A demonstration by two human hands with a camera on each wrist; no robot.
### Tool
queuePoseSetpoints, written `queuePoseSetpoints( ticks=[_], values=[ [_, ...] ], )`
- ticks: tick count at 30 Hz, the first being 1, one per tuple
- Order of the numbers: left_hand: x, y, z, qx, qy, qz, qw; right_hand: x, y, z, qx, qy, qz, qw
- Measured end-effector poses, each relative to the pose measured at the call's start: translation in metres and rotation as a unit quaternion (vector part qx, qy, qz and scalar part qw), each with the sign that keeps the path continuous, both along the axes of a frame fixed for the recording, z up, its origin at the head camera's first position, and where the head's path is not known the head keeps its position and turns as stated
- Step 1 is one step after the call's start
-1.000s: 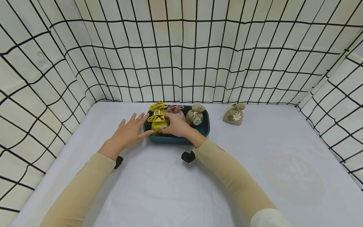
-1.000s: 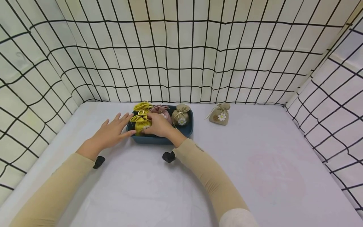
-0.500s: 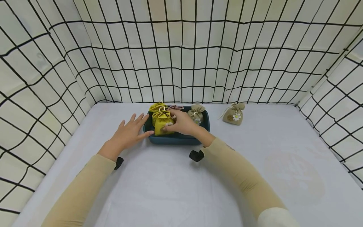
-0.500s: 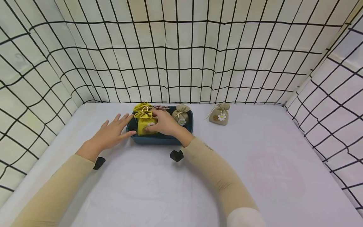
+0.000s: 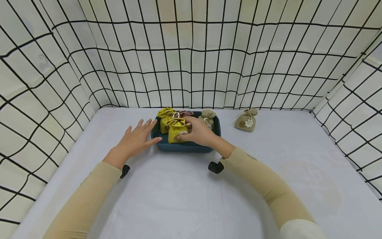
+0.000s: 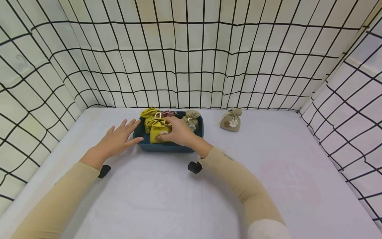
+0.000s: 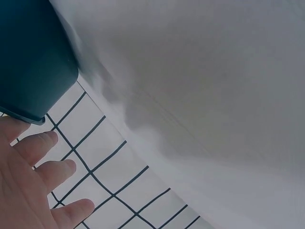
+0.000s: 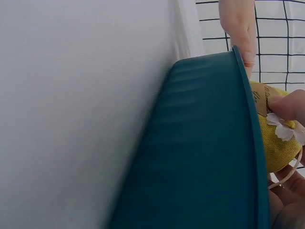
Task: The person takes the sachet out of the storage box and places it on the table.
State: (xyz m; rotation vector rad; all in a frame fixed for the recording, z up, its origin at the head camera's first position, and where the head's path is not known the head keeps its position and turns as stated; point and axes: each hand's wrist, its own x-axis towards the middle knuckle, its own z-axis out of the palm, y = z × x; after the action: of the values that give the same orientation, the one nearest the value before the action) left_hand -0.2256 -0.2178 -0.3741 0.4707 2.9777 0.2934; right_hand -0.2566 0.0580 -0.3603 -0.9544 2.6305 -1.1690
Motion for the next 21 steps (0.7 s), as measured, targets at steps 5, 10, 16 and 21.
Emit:
queuePoseSetpoints(
  ticks=[5, 10, 16, 21],
  values=[
    [0.001, -0.001, 0.000, 0.000, -0.001, 0.001, 1.0000, 0.003, 0.005, -0.001, -0.003, 0.001, -0.021, 1.000],
    [-0.001, -0.001, 0.000, 0.000, -0.003, 0.001, 1.0000, 0.005, 0.012, 0.003, -0.016, 0.005, -0.027, 1.000],
    [0.000, -0.001, 0.000, -0.002, -0.005, 0.002, 1.0000, 0.008, 0.022, 0.007, -0.034, -0.013, -0.045, 0.998],
    [0.000, -0.001, 0.000, -0.001, -0.005, 0.001, 1.0000, 0.010, 0.031, 0.011, -0.043, -0.030, -0.058, 0.997]
  ],
)
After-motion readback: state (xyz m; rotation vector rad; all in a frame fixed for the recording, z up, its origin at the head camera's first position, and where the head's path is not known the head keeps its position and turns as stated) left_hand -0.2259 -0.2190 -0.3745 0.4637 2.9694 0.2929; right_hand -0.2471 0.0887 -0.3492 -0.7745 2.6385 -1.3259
